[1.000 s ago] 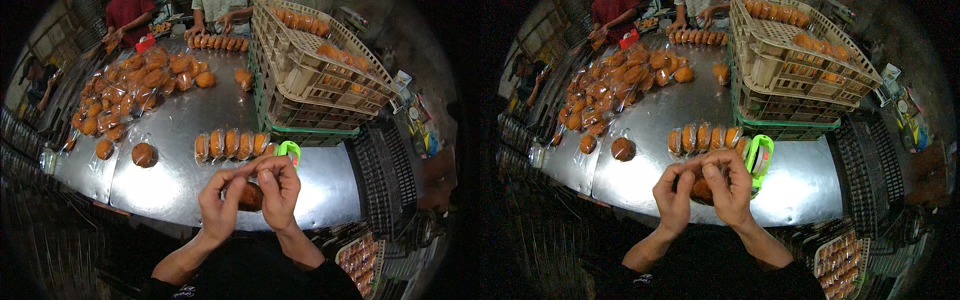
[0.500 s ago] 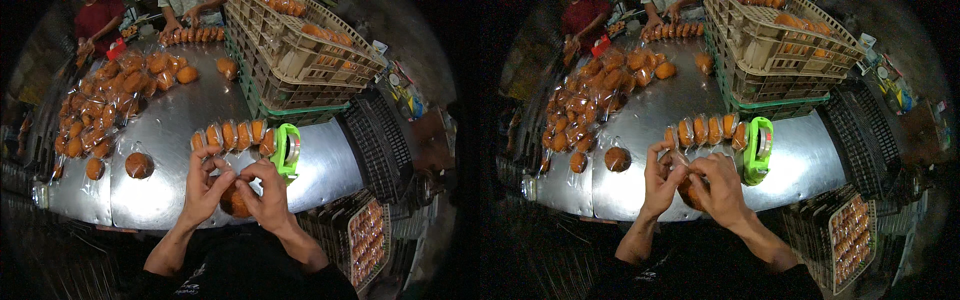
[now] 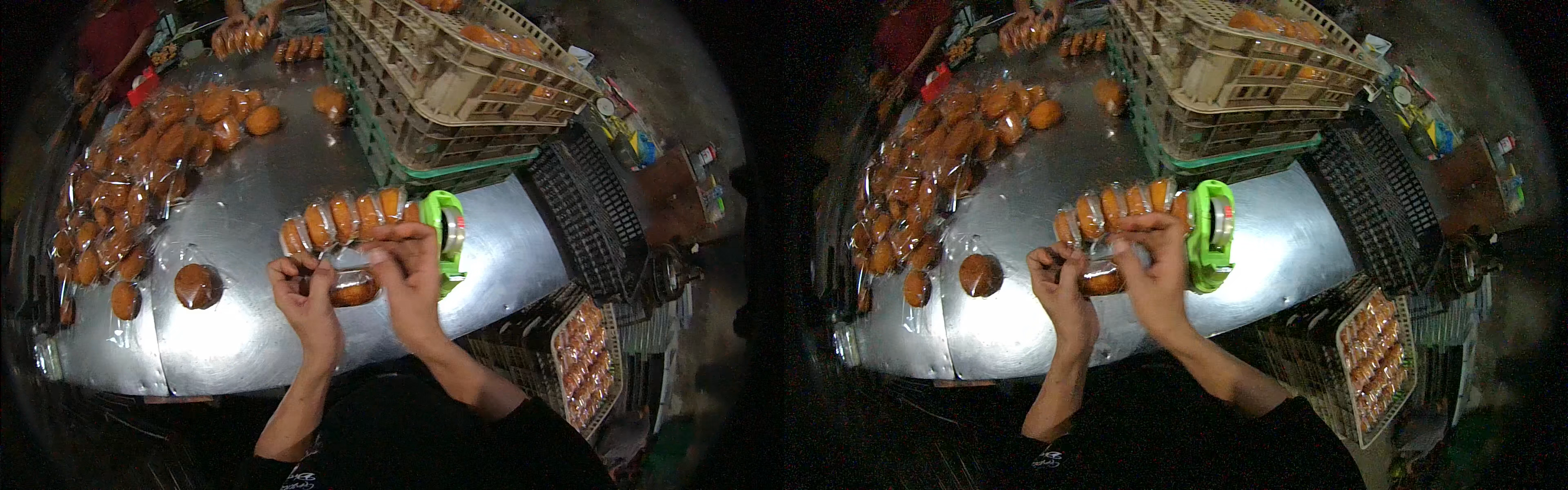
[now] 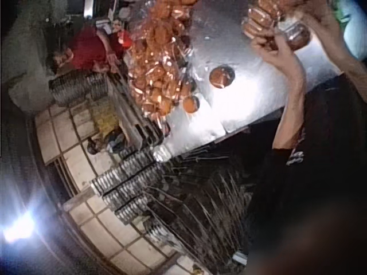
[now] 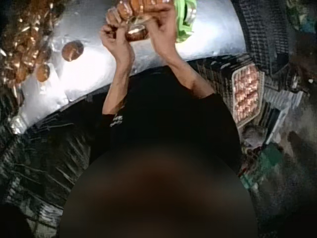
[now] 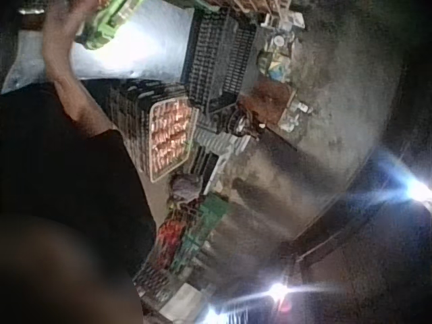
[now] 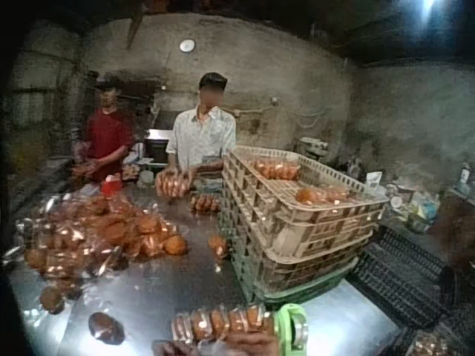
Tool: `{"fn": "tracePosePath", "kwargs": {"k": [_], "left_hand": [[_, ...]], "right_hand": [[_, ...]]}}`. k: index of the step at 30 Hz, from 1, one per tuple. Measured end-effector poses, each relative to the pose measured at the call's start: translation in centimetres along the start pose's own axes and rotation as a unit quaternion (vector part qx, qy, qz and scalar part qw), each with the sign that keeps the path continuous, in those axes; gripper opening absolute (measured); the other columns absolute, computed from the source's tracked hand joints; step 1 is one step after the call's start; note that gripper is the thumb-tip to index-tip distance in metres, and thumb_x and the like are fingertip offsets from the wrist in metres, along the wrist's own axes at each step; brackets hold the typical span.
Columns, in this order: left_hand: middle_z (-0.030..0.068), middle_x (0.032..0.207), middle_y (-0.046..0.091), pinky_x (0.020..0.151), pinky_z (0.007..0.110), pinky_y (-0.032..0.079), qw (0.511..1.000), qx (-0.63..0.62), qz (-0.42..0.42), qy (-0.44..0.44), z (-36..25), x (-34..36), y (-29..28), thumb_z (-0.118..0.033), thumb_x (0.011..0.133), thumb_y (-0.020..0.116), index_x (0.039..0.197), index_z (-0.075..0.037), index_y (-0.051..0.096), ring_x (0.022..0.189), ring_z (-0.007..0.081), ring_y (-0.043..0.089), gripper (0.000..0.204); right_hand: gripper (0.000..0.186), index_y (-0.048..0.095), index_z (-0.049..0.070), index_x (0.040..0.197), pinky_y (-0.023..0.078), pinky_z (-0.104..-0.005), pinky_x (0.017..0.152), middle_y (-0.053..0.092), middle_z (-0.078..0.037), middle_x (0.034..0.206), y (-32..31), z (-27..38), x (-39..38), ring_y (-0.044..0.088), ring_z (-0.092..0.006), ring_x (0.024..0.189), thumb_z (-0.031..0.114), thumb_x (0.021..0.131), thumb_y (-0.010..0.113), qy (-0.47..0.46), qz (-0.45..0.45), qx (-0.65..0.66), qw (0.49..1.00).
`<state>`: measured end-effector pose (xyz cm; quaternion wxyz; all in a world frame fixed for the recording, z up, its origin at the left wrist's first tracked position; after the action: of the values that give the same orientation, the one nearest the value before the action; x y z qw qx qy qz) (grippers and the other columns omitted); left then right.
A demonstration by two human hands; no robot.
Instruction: The person wraps individual round baked items in clear plastic bags and seals them with a handheld tape dispenser. They place the sealed packages into plastic crates on the table. Other workers are visible in the background handling similar items.
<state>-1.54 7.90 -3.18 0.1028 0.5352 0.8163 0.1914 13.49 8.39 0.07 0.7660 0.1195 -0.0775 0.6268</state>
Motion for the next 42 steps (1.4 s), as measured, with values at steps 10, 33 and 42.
{"fn": "tracePosePath", "kwargs": {"k": [10, 33, 42], "left_hand": [[0.0025, 0.088, 0.042, 0.076, 0.024, 0.039, 0.988, 0.085, 0.125, -0.038, 5.1, -1.4, 0.9, 0.004, 0.087, 0.059, 0.095, -0.010, 0.034, 0.081, 0.0101, 0.042, 0.029], [0.0081, 0.106, 0.058, 0.091, 0.029, 0.047, 0.956, -0.222, 0.040, -0.188, -0.7, 2.8, -5.8, -0.001, 0.085, 0.067, 0.119, 0.001, 0.047, 0.100, 0.0157, 0.058, 0.039], [0.0225, 0.138, 0.039, 0.107, 0.041, 0.033, 0.947, 0.297, 0.025, -0.117, 5.4, 8.1, -9.3, -0.043, 0.082, 0.074, 0.140, 0.004, 0.034, 0.129, 0.0318, 0.039, 0.085]], "right_hand": [[0.036, 0.067, -0.005, 0.077, 0.043, -0.0345, 0.070, 0.054, -0.011, 0.089, -15.6, -9.1, -0.5, 0.053, -0.0203, 0.081, 0.029, 0.090, 0.066, 0.156, -0.100, -0.232, 0.955], [0.018, 0.055, 0.008, 0.100, 0.038, -0.0275, 0.091, 0.055, -0.003, 0.106, 5.6, -5.0, -1.1, 0.049, -0.0108, 0.098, 0.000, 0.084, 0.056, 0.278, 0.117, 0.221, 0.927], [0.008, 0.052, 0.004, 0.099, 0.044, -0.0309, 0.091, 0.055, -0.009, 0.110, 5.6, -4.4, 5.1, 0.056, -0.0170, 0.105, 0.007, 0.092, 0.056, 0.201, 0.106, 0.042, 0.973]]}}
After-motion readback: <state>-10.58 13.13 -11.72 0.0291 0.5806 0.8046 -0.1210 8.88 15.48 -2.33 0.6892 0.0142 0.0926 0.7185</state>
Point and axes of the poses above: each hand's wrist, its own x-axis towards the middle knuckle, its own y-axis out of the palm, z = x × y, the point moved 5 cm from there along x, towards the middle knuckle
